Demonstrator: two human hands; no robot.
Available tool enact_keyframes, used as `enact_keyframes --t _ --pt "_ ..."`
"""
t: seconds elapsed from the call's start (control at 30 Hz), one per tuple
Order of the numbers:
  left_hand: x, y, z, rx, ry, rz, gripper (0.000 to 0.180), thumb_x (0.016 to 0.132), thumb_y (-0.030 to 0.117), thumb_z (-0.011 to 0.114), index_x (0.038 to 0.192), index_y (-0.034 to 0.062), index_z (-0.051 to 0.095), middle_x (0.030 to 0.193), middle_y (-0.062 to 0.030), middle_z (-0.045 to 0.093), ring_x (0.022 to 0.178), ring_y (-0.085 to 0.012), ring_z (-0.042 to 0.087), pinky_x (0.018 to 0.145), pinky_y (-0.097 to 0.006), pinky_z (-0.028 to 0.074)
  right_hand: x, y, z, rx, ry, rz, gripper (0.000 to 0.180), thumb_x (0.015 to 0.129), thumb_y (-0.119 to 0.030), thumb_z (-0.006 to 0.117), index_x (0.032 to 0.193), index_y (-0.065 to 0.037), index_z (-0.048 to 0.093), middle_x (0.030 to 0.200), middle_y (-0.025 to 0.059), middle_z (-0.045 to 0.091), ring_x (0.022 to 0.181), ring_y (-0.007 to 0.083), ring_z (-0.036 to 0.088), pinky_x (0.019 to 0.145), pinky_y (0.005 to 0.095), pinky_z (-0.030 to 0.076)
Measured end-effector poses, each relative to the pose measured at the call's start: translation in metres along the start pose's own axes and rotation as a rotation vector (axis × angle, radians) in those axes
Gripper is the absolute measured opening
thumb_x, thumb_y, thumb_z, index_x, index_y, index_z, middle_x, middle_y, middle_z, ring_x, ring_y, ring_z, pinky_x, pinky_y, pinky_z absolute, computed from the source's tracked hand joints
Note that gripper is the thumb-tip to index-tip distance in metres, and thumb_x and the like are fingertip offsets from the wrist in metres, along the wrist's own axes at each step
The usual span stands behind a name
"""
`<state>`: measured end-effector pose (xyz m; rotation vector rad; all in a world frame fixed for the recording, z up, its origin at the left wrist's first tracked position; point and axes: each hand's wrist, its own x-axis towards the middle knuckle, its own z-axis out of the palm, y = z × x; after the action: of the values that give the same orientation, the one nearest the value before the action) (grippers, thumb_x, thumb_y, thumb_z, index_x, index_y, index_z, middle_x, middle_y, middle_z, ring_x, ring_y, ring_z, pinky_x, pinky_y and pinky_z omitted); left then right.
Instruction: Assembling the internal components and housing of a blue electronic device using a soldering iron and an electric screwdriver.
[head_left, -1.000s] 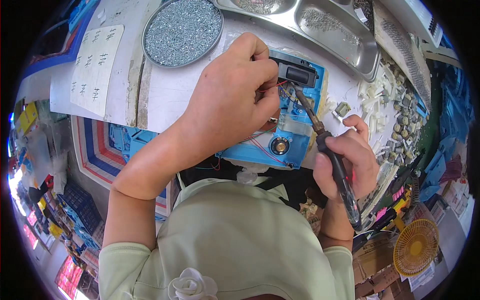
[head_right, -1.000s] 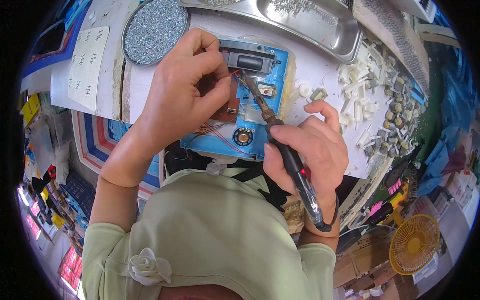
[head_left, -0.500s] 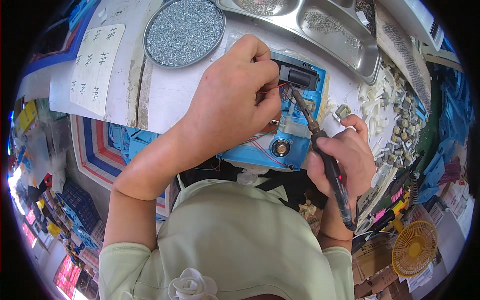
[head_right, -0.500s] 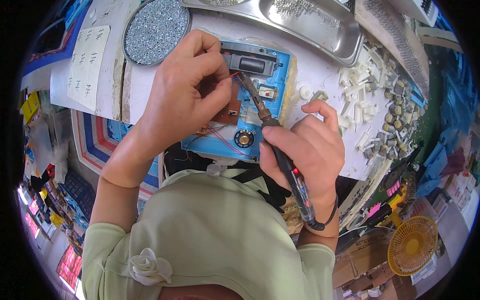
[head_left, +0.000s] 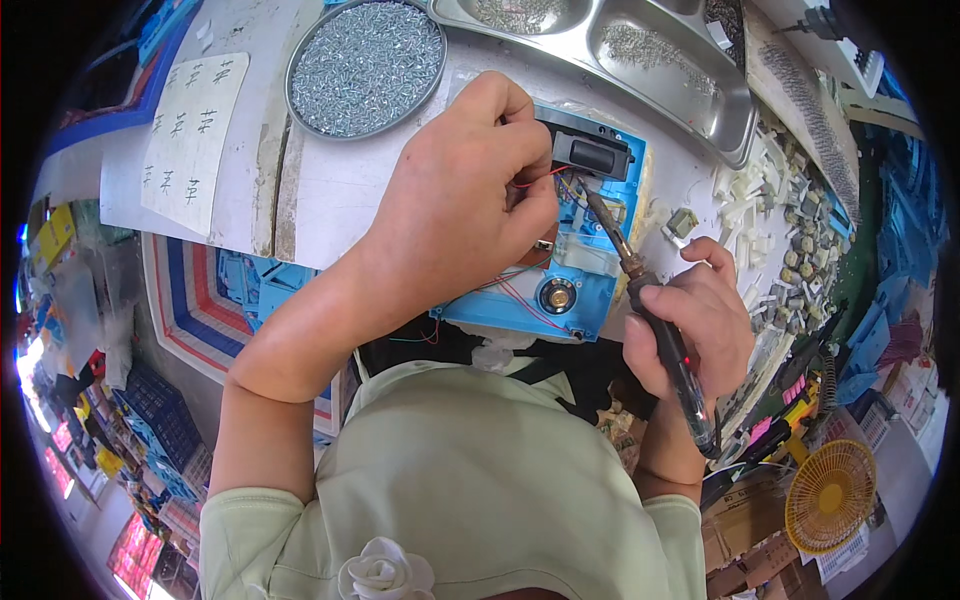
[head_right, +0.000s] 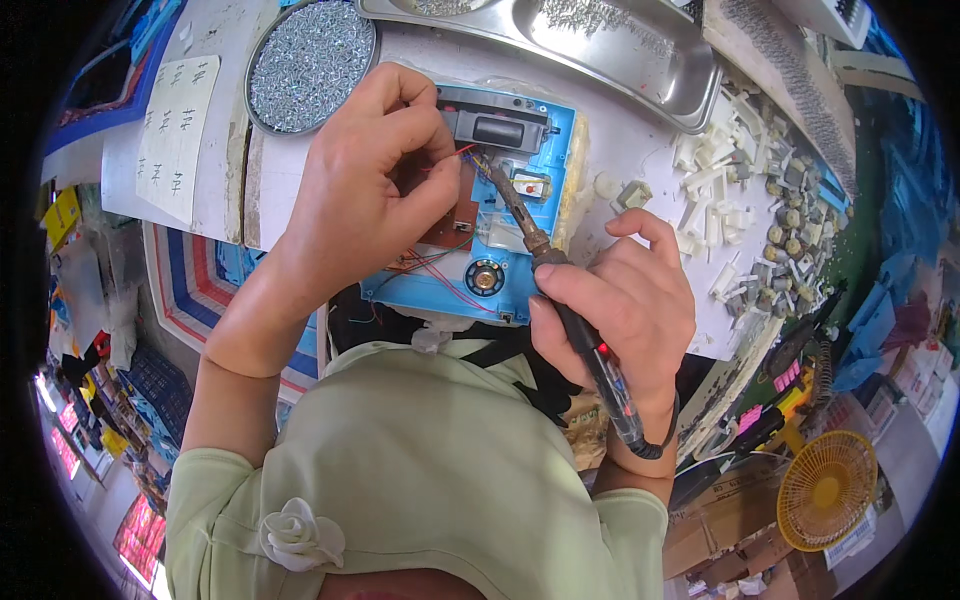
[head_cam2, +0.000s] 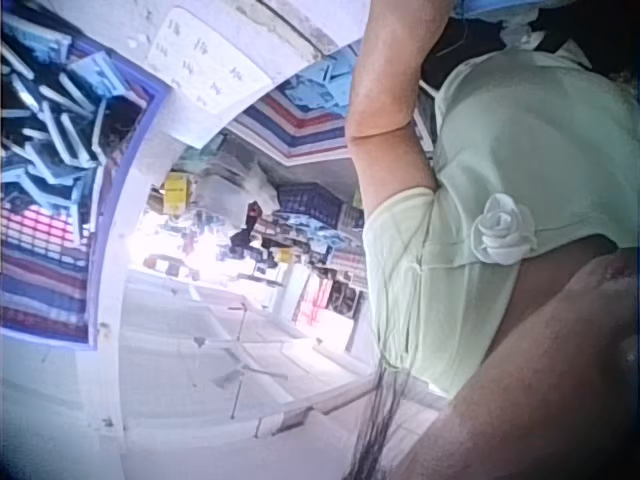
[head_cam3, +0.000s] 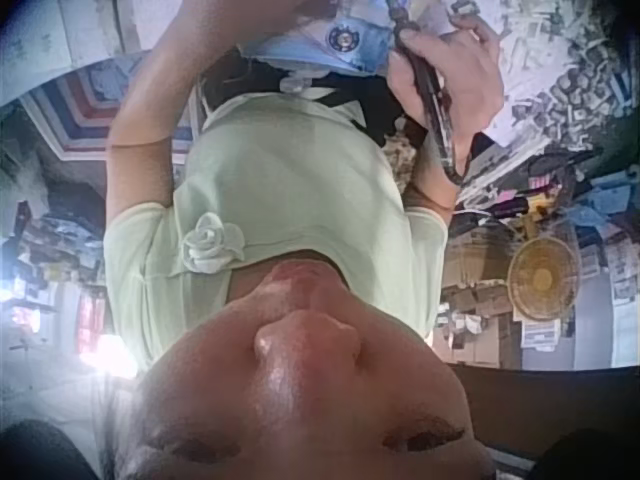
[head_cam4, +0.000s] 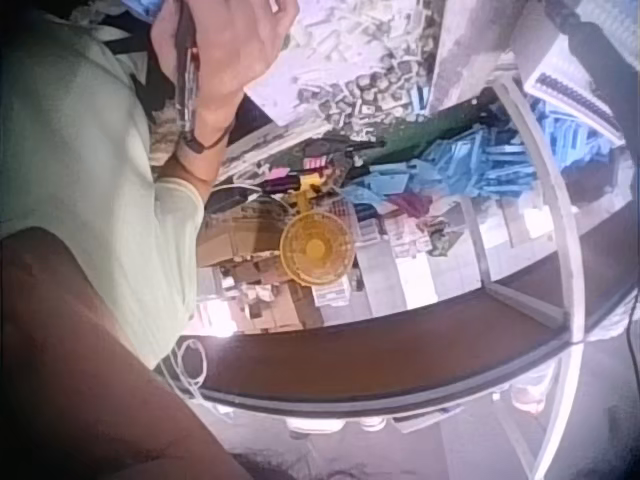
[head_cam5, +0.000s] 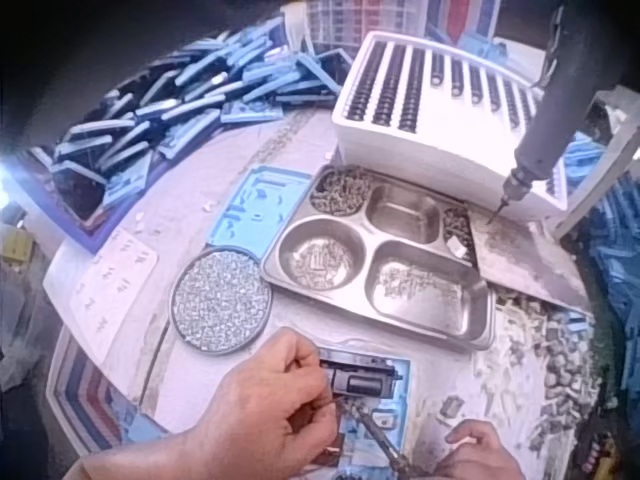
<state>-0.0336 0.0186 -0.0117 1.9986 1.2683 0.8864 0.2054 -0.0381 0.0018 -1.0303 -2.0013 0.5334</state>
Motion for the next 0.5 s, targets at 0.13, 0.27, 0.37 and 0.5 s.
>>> enact_keyframes --t 0.13,0.27,0.37,0.5 --pt "-0.001 -0.001 0.002 -0.011 0.008 -0.002 0.009 0.078 -0.001 0.071 0.078 -0.0021 0.062 0.091 -0.0109 0.054 0.074 -0.0233 0.060 0.068 -0.032 0.052 0.000 0.001 -0.001 0.009 0.021 0.011 0.029 0.077 -0.007 0.081 0.104 -0.009 0.070 0.064 0.0017 0.056 0.056 0.0199 0.052 0.083 0.0454 0.053" --pt "0.000 -0.002 0.004 0.026 0.033 0.032 0.012 0.077 -0.001 0.072 0.078 -0.0020 0.061 0.090 -0.0107 0.054 0.073 -0.0224 0.059 0.066 -0.032 0.052 0.001 0.005 0.000 0.023 0.008 0.011 0.028 0.077 -0.007 0.081 0.103 -0.008 0.070 0.064 0.0021 0.057 0.056 0.0200 0.052 0.083 0.0450 0.053" --pt "0.001 -0.001 0.005 0.034 0.035 0.017 0.013 0.077 -0.001 0.073 0.078 -0.0018 0.060 0.090 -0.0104 0.054 0.073 -0.0224 0.059 0.066 -0.032 0.052 0.003 0.008 0.003 0.022 0.004 0.008 0.027 0.077 -0.007 0.081 0.102 -0.008 0.070 0.064 0.0021 0.057 0.056 0.0203 0.052 0.082 0.0446 0.053" --pt "0.000 0.000 0.007 0.055 0.046 0.001 0.013 0.076 -0.001 0.073 0.078 -0.0010 0.060 0.090 -0.0105 0.054 0.075 -0.0239 0.060 0.067 -0.034 0.052 0.006 0.011 0.007 0.031 0.007 0.001 0.026 0.077 -0.007 0.081 0.101 -0.008 0.071 0.064 0.0025 0.057 0.056 0.0207 0.053 0.082 0.0444 0.053"
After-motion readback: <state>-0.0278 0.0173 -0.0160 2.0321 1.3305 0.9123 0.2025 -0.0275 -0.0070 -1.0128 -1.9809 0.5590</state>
